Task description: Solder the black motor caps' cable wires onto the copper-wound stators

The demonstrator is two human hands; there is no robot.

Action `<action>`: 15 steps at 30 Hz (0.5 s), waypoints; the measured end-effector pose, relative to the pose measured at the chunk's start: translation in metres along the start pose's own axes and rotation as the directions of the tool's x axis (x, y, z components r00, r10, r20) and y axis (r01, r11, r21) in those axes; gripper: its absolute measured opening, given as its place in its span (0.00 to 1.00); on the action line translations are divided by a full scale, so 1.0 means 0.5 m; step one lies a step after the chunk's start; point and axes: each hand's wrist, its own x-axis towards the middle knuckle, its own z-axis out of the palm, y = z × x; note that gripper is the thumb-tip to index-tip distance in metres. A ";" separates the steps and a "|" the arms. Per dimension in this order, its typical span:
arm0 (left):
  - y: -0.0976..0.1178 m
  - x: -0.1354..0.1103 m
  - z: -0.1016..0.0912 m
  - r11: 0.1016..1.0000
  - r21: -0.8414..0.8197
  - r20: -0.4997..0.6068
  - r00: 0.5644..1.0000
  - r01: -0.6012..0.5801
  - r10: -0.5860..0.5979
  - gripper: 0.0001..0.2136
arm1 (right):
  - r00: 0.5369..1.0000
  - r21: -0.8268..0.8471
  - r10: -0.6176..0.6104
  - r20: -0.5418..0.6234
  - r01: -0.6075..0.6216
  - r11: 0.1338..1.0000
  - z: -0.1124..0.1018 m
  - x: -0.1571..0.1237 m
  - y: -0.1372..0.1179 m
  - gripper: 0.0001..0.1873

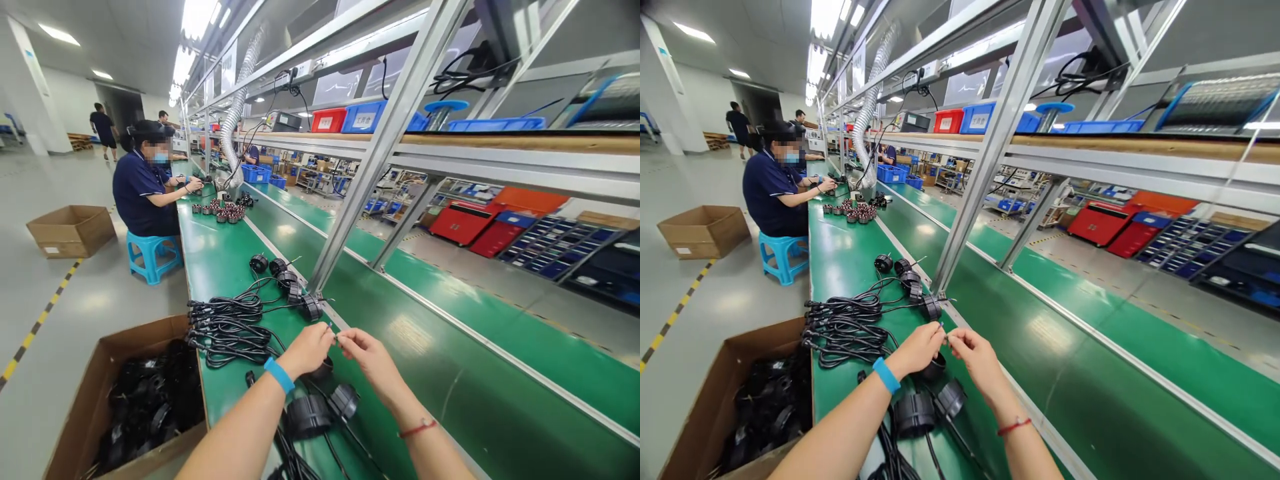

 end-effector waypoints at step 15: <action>-0.023 0.004 -0.009 0.939 -0.336 0.082 0.995 0.078 -0.053 0.04 | 0.985 0.412 0.164 -0.059 -0.126 0.902 -0.002 0.011 0.030 0.26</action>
